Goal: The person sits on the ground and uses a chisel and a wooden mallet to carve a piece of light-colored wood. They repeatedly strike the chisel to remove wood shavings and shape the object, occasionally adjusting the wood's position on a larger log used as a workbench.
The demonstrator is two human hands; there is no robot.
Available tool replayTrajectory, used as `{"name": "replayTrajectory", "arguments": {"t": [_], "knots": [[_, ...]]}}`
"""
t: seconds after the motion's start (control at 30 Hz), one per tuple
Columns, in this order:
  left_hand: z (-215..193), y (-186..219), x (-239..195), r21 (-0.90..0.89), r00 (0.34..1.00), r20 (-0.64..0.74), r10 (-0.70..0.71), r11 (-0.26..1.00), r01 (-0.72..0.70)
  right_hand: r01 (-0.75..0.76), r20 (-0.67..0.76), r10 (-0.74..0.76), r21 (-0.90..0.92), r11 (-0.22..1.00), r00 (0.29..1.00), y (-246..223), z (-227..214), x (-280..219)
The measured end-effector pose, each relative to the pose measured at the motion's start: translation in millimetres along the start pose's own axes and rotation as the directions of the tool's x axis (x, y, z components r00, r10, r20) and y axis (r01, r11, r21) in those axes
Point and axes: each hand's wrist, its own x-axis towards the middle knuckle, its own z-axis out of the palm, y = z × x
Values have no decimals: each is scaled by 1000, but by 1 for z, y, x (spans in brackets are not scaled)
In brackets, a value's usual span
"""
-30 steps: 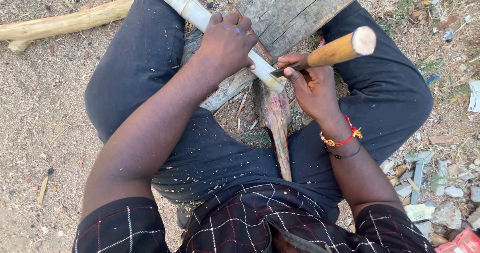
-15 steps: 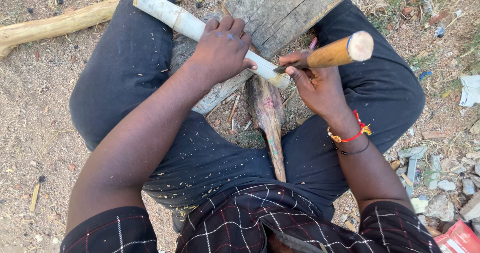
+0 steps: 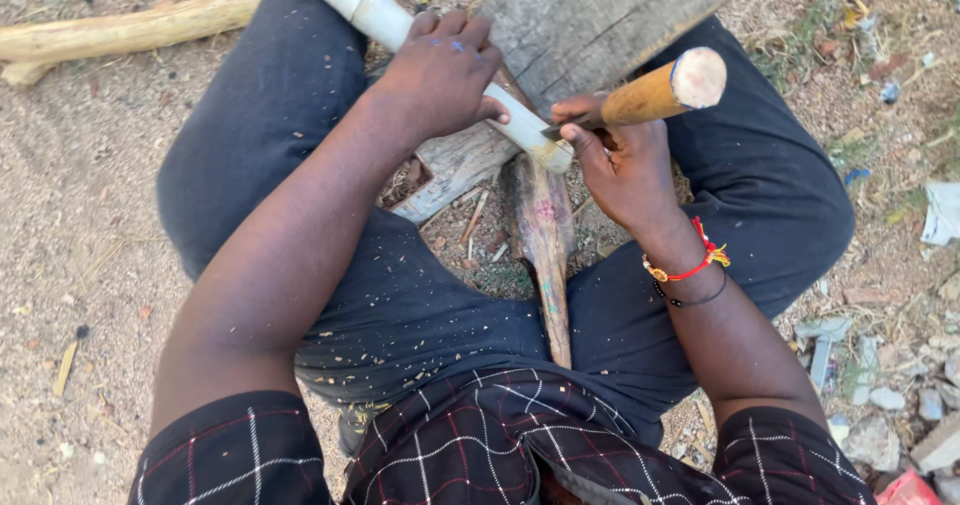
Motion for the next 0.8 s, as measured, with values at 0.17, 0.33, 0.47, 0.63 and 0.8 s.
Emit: {"name": "replayTrajectory", "arguments": {"t": [0.17, 0.33, 0.47, 0.63, 0.8], "knots": [[-1, 4, -1, -97, 1000, 10, -2, 995, 3, 0, -66, -3, -43, 999, 998, -3, 8, -3], [13, 20, 5, -257, 994, 45, 100, 963, -85, 54, -84, -69, -174, 983, 994, -4, 13, -6], [20, 29, 7, -428, 984, -117, 132, 888, -170, -10, -89, -10, -224, 975, 996, -5, 14, -5], [17, 43, 10, -517, 996, -79, 50, 852, -84, 101, -93, -126, -236, 967, 988, -7, 12, -4], [16, 52, 10, -543, 989, -141, 48, 832, -117, 12, -108, -42, -267, 963, 993, -8, 11, -7]]}}
